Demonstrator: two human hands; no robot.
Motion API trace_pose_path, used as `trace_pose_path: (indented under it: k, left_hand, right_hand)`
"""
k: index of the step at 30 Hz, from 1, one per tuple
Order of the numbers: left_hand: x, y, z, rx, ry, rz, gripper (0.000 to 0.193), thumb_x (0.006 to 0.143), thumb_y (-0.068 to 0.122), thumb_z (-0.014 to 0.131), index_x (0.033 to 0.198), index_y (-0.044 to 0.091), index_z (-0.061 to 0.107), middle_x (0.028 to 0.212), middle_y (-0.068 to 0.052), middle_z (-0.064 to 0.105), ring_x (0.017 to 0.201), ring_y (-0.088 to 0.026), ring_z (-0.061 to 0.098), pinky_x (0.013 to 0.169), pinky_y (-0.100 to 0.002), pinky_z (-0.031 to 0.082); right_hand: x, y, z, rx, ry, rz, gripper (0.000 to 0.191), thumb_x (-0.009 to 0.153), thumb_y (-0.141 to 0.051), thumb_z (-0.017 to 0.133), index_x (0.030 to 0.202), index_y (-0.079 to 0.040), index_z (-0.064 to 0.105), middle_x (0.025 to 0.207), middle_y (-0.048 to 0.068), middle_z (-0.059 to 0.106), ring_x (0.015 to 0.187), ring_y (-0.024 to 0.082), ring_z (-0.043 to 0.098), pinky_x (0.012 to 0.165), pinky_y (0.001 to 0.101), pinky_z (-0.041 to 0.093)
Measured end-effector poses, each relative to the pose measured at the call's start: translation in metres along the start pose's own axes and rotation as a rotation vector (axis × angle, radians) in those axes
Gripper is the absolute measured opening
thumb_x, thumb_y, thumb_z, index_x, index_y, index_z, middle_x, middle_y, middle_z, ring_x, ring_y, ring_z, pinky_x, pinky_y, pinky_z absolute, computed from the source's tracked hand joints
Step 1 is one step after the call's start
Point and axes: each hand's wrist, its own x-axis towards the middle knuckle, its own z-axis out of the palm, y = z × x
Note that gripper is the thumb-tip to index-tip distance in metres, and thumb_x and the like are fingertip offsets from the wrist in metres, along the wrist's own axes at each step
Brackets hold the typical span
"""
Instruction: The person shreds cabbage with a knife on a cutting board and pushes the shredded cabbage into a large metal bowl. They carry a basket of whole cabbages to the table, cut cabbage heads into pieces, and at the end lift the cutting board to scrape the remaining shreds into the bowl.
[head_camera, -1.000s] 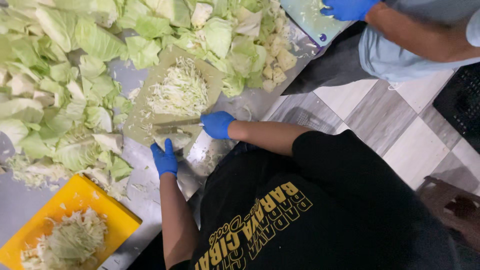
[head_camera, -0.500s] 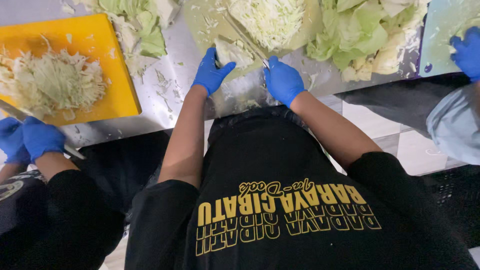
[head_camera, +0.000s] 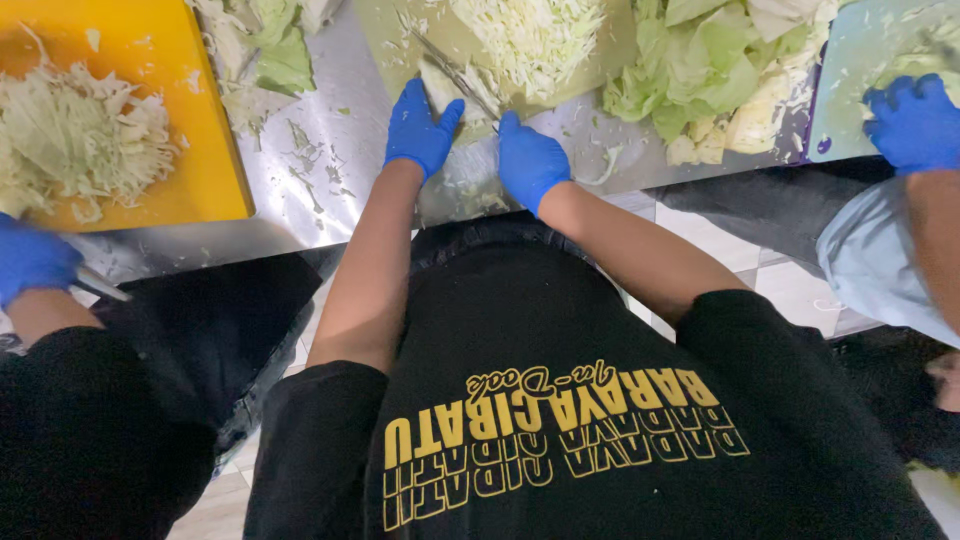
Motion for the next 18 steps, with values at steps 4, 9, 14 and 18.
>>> trace_pose_path:
  k: [4,9,14,18]
  left_hand:
    - [0.002,0.002,0.001,0.007,-0.018,0.058,0.075,0.096,0.045,0.071,0.144,-0.005,0.045,0.142,-0.030,0.054,0.133,-0.044,0.052,0.114,-0.046,0.042]
    - [-0.003,-0.001,0.011,0.126,0.127,0.168,0.076,0.092,0.037,0.078,0.141,-0.009,0.042,0.136,-0.037,0.048,0.125,-0.050,0.047,0.106,-0.050,0.041]
    - [-0.009,-0.004,0.019,-0.208,0.326,0.164,0.069,0.085,0.025,0.085,0.135,-0.003,0.047,0.124,-0.024,0.056,0.115,-0.039,0.056,0.102,-0.044,0.048]
    - [-0.009,-0.006,0.019,-0.263,0.332,-0.024,0.041,0.088,0.023,0.086,0.115,0.006,0.061,0.107,-0.013,0.063,0.099,-0.029,0.061,0.092,-0.039,0.052]
  right_hand:
    - [-0.018,-0.001,-0.017,0.021,-0.167,0.064,0.031,0.094,-0.015,0.054,0.119,0.003,0.047,0.089,0.030,0.070,0.080,0.048,0.070,0.072,0.0581,0.055]
    - [-0.030,-0.014,-0.027,0.127,-0.085,0.093,0.031,0.099,-0.022,0.054,0.115,0.004,0.047,0.085,0.032,0.069,0.079,0.051,0.068,0.071,0.0617,0.051]
    - [-0.033,-0.014,-0.028,0.069,-0.118,0.084,0.028,0.100,-0.022,0.051,0.113,0.002,0.047,0.087,0.031,0.070,0.078,0.050,0.069,0.071,0.0609,0.053]
    - [-0.038,-0.009,-0.029,0.093,-0.136,0.096,0.028,0.104,-0.025,0.050,0.113,0.001,0.047,0.084,0.030,0.069,0.075,0.052,0.067,0.069,0.0631,0.051]
